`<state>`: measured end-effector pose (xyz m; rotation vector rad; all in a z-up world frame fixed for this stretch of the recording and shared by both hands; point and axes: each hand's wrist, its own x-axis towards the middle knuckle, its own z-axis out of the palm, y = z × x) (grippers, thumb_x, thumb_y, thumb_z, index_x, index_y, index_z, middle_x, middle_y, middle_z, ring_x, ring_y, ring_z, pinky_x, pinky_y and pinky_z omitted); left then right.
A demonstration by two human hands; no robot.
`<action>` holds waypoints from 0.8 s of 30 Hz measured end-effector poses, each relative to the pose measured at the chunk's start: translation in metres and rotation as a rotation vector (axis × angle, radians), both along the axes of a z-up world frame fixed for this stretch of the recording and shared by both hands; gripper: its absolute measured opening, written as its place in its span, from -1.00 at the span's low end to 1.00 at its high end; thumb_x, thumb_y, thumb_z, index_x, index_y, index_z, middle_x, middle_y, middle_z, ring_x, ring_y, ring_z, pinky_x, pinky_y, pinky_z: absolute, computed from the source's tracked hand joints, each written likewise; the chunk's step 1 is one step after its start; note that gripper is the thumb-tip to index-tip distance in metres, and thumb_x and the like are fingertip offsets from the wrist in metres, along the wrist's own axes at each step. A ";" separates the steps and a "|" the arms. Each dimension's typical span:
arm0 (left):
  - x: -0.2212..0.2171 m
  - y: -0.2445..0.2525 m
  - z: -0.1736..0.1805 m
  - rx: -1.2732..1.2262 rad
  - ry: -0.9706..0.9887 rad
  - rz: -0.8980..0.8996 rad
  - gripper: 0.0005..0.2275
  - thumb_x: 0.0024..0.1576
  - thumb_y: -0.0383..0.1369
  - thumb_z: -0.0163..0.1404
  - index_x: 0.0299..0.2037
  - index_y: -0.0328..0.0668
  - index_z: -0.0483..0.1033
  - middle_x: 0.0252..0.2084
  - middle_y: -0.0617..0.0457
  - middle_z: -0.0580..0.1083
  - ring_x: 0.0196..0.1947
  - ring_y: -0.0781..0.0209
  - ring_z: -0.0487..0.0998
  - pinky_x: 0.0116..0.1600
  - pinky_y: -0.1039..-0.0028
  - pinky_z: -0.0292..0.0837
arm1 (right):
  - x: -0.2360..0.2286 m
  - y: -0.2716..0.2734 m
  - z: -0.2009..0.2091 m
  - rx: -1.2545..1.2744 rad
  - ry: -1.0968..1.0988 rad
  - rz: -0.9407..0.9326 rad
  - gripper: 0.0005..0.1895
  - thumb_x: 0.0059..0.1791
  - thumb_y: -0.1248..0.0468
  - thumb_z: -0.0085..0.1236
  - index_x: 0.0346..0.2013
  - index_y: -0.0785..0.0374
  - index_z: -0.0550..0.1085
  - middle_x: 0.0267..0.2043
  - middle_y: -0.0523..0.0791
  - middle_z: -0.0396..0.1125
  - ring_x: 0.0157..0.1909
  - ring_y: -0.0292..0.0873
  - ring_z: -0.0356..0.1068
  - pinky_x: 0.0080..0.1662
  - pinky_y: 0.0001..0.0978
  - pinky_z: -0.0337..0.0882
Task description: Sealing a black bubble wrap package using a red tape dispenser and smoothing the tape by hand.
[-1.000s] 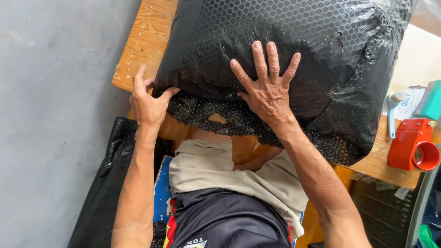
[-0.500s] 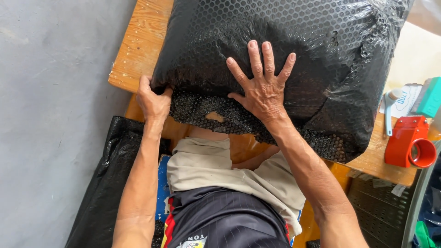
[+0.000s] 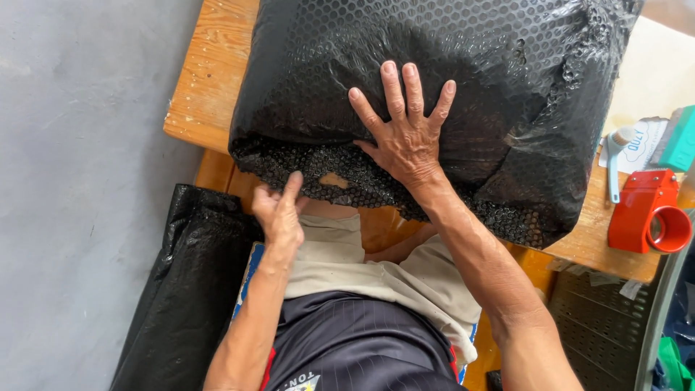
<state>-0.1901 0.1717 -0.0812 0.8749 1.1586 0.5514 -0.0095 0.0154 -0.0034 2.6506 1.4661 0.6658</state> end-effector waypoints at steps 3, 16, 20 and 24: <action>0.007 -0.037 -0.026 0.026 0.088 -0.025 -0.39 -0.32 -0.13 0.44 -0.47 0.03 0.07 -0.53 0.24 0.12 -0.56 0.39 0.05 -0.49 0.44 0.12 | 0.000 -0.001 0.002 -0.024 0.025 0.003 0.19 -0.05 -0.33 0.66 0.57 -0.16 0.01 0.52 0.21 -0.16 0.49 0.35 -0.19 0.17 0.78 -0.11; 0.017 -0.100 0.004 -0.385 -0.081 -0.112 -0.66 -0.12 -0.47 0.33 -0.24 -0.30 0.40 -0.33 -0.08 0.49 -0.28 -0.02 0.61 -0.10 0.12 0.70 | 0.009 -0.039 0.044 -0.020 -0.043 0.211 0.07 -0.26 -0.08 0.65 0.48 -0.18 0.31 0.57 0.02 -0.01 0.52 0.04 0.08 0.36 -0.01 -0.14; 0.022 -0.101 0.011 -0.467 -0.155 -0.183 -0.79 -0.10 -0.51 0.31 -0.32 -0.41 0.58 -0.35 -0.14 0.59 -0.34 0.02 0.64 -0.06 0.24 0.67 | 0.009 -0.040 0.043 -0.019 -0.100 0.198 0.06 -0.29 -0.12 0.65 0.46 -0.24 0.33 0.57 -0.04 -0.02 0.51 -0.03 0.08 0.36 -0.09 -0.13; 0.038 -0.095 0.024 -0.497 -0.252 -0.196 -0.86 -0.03 -0.56 0.25 -0.30 -0.44 0.63 -0.32 -0.12 0.60 -0.32 0.06 0.63 -0.01 0.27 0.63 | 0.010 -0.038 0.040 0.001 -0.061 0.176 0.10 -0.27 -0.05 0.63 0.48 -0.10 0.26 0.56 -0.07 0.03 0.48 -0.05 0.13 0.35 -0.13 -0.14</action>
